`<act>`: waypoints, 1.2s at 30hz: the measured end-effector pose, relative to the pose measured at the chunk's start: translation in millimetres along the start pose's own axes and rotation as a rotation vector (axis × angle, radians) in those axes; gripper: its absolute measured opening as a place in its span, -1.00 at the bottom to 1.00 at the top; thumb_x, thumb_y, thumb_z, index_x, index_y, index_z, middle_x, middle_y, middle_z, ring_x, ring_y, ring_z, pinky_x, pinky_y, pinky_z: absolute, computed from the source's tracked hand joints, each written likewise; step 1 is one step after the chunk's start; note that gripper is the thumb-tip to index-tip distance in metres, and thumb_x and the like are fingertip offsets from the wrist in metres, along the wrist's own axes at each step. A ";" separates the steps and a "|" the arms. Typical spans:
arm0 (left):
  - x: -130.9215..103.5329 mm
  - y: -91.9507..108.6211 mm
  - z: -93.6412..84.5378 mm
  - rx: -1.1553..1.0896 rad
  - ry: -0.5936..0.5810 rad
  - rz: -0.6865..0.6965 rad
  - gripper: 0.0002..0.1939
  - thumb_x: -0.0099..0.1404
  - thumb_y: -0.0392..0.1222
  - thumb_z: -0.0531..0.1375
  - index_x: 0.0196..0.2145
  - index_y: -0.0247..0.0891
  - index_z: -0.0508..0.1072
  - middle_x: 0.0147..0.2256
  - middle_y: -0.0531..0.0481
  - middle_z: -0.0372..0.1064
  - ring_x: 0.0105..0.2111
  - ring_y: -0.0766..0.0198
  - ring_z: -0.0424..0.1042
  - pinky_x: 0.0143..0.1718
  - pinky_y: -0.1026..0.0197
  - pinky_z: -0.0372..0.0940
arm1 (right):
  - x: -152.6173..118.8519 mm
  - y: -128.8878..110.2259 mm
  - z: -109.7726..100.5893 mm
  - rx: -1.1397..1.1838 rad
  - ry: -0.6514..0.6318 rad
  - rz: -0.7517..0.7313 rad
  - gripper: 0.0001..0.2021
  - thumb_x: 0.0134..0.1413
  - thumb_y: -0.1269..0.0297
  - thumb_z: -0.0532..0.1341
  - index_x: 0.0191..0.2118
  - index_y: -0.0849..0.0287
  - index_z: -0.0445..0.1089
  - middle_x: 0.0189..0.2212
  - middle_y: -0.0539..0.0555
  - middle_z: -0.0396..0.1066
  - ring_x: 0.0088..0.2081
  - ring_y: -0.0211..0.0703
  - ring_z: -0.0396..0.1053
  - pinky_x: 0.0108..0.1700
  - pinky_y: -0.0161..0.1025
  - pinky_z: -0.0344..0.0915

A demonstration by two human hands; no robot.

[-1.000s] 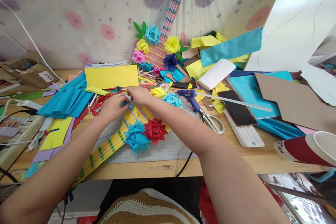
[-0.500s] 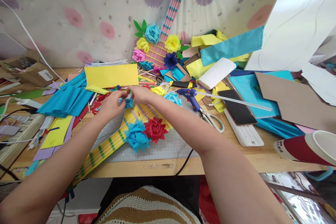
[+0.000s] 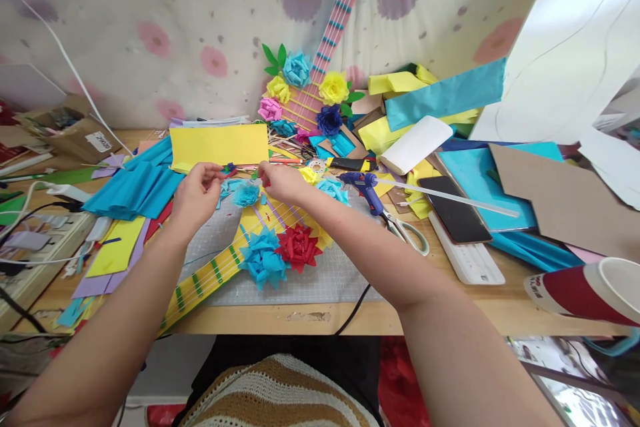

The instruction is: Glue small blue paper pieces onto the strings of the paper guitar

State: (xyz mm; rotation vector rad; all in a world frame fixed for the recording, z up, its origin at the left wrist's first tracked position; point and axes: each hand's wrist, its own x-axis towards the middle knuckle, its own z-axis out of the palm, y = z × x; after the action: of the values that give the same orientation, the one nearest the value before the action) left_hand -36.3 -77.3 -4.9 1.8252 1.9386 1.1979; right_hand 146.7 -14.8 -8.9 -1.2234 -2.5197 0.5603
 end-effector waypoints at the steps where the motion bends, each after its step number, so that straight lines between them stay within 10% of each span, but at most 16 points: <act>1: -3.9 -1.8 -1.0 -0.068 0.025 -0.035 -0.79 0.11 -0.35 0.04 -0.25 -0.24 0.31 -0.31 -0.04 0.43 -0.30 0.24 0.43 -0.22 0.18 0.30 | -1.6 -0.8 2.2 -0.032 -0.005 0.012 -0.67 -0.09 0.45 0.13 -0.12 0.14 0.25 -0.26 -0.04 0.50 -0.21 -0.16 0.40 -0.33 -0.31 0.17; 14: -37.2 -11.3 11.1 -0.463 0.059 -0.346 -0.76 0.05 -0.24 0.20 -0.30 -0.24 0.25 -0.42 -0.01 0.46 -0.45 0.27 0.47 -0.36 0.21 0.32 | 2.5 -28.1 20.6 -0.243 0.002 0.220 -0.69 -0.01 0.43 0.09 -0.08 0.19 0.24 -0.22 0.18 0.47 -0.18 0.03 0.41 -0.29 -0.18 0.26; 25: -43.6 15.5 40.2 -0.637 -0.021 -0.315 -0.54 -0.08 -0.24 0.31 -0.25 -0.21 0.17 -0.41 0.05 0.41 -0.41 0.30 0.45 -0.32 0.23 0.32 | -26.5 -18.3 -8.6 0.696 0.084 0.419 -0.67 -0.26 0.44 0.32 -0.34 0.17 0.18 -0.59 -0.10 0.33 -0.51 -0.30 0.31 -0.45 -0.36 0.18; 36: -46.9 35.1 46.9 -0.724 -0.145 -0.417 -0.53 -0.11 -0.24 0.29 -0.26 -0.21 0.15 -0.54 0.13 0.38 -0.53 0.29 0.44 -0.54 0.32 0.26 | -52.8 -22.2 10.4 0.844 0.282 0.417 -0.68 -0.21 0.20 0.30 -0.32 0.14 0.19 -0.61 -0.14 0.27 -0.57 -0.34 0.22 -0.53 -0.38 0.11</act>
State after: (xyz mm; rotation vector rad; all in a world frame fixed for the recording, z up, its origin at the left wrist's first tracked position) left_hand 29.4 -104.8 -28.2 1.0461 1.4250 1.3296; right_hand 158.9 -71.6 -12.3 -1.3230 -1.5015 1.2693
